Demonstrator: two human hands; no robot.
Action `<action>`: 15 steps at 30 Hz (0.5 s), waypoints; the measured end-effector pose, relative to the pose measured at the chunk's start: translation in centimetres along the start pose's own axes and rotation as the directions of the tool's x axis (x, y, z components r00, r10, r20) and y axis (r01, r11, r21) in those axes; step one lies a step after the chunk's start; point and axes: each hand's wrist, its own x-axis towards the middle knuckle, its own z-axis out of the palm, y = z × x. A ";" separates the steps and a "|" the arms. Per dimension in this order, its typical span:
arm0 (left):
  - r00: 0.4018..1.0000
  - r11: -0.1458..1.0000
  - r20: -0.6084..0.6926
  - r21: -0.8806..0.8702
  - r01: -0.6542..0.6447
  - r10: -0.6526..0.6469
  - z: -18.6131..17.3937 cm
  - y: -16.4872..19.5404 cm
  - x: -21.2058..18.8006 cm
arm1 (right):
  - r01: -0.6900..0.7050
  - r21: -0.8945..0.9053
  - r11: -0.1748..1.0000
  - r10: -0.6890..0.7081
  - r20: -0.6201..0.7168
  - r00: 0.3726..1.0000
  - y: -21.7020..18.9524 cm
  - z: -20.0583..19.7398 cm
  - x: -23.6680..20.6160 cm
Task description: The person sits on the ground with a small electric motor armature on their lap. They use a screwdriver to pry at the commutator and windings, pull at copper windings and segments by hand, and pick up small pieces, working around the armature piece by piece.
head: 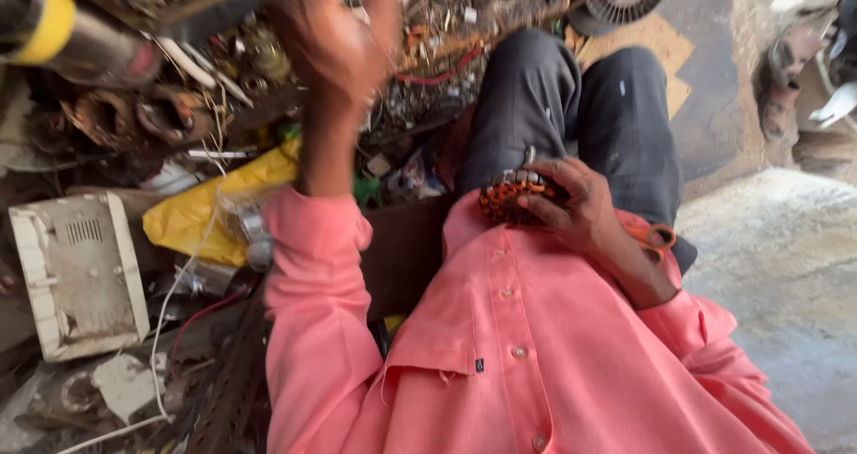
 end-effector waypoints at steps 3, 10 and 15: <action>0.864 0.354 0.357 -0.805 0.477 -0.355 5.5 4.7 -7.7 | 0.142 -0.030 0.989 -0.142 0.008 0.990 -0.1 -0.2 -0.2; 0.633 -0.023 0.721 -0.665 0.747 -0.283 16.2 6.5 -18.6 | -0.001 -0.244 0.970 0.011 0.042 0.999 0.2 -6.8 -3.8; 0.524 -0.082 0.793 -0.572 0.816 -0.310 15.9 6.8 -17.8 | -0.095 -0.429 0.898 0.239 0.296 0.925 2.2 -11.3 -9.3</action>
